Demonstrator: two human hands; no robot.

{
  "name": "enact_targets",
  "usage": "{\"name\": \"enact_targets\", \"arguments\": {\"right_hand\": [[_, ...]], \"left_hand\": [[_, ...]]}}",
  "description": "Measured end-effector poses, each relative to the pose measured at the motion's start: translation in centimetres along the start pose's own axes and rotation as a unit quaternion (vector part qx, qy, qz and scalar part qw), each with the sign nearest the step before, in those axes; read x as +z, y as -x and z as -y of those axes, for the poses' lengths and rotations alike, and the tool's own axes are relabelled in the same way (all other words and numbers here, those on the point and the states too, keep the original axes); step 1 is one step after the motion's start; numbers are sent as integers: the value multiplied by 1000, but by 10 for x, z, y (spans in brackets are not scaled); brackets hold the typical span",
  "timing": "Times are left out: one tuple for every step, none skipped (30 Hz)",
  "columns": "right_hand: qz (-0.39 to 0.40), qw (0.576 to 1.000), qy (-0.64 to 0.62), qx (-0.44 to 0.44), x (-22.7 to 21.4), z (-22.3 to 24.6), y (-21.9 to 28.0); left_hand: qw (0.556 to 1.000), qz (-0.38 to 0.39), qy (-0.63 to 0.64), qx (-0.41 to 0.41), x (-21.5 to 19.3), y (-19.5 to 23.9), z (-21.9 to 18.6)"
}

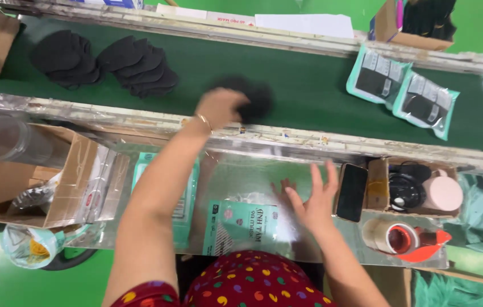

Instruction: The person picks black face masks from a conveyor, folds and arranges them, and places them into teal plastic pouches, pressing the pouches closed and setting finished pouches aside on the conveyor. The person repeats this packing cycle for multiple masks and pouches.

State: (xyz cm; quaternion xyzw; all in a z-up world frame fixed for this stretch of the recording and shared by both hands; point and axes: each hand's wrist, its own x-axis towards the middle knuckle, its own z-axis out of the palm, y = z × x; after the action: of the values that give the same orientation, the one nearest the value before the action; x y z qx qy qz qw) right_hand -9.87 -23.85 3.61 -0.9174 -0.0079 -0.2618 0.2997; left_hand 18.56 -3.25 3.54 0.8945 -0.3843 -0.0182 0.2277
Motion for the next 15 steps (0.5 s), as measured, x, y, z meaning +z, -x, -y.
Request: {"name": "enact_targets", "arguments": {"right_hand": [[-48, 993, 81, -67, -12, 20, -17], [-45, 994, 79, -59, -3, 5, -12], [-10, 998, 30, -55, 2, -10, -4], [24, 998, -20, -50, 8, -25, 4], [27, 998, -20, -49, 16, -31, 13], [69, 993, -88, -19, 23, -36, 21], [108, 981, -159, 6, 35, -41, 24], [108, 981, -162, 2, 47, -38, 21], [114, 976, -188, -3, 55, -35, 24], [120, 969, -214, -8, 64, -31, 27], [122, 969, -214, -9, 73, -39, 37], [125, 964, -235, 4, 82, -47, 47], [127, 958, -257, 17, 92, -55, 56], [127, 958, -257, 16, 101, -72, 64], [135, 967, -210, 44, 106, -87, 81]], "left_hand": [[986, 68, 109, 104, -15, 14, -32], [986, 76, 111, 102, -12, 38, -51], [960, 53, 193, 197, -8, 64, -71], [917, 27, 273, 289, -5, 90, -92], [917, 27, 276, 287, 2, 106, -91], [922, -22, 326, 206, 8, 123, -91], [919, -73, 367, 124, 11, 137, -86], [920, -76, 364, 123, 47, 142, -67], [933, -68, 347, 74, 86, 151, -52], [942, -58, 329, 25, 126, 160, -36], [942, -59, 330, 23, 126, 160, -46], [940, -77, 329, 38, 127, 160, -56], [938, -94, 328, 54, 127, 159, -64], [939, -95, 327, 54, 119, 153, -62], [936, -62, 341, 58, 115, 152, -64]]}}
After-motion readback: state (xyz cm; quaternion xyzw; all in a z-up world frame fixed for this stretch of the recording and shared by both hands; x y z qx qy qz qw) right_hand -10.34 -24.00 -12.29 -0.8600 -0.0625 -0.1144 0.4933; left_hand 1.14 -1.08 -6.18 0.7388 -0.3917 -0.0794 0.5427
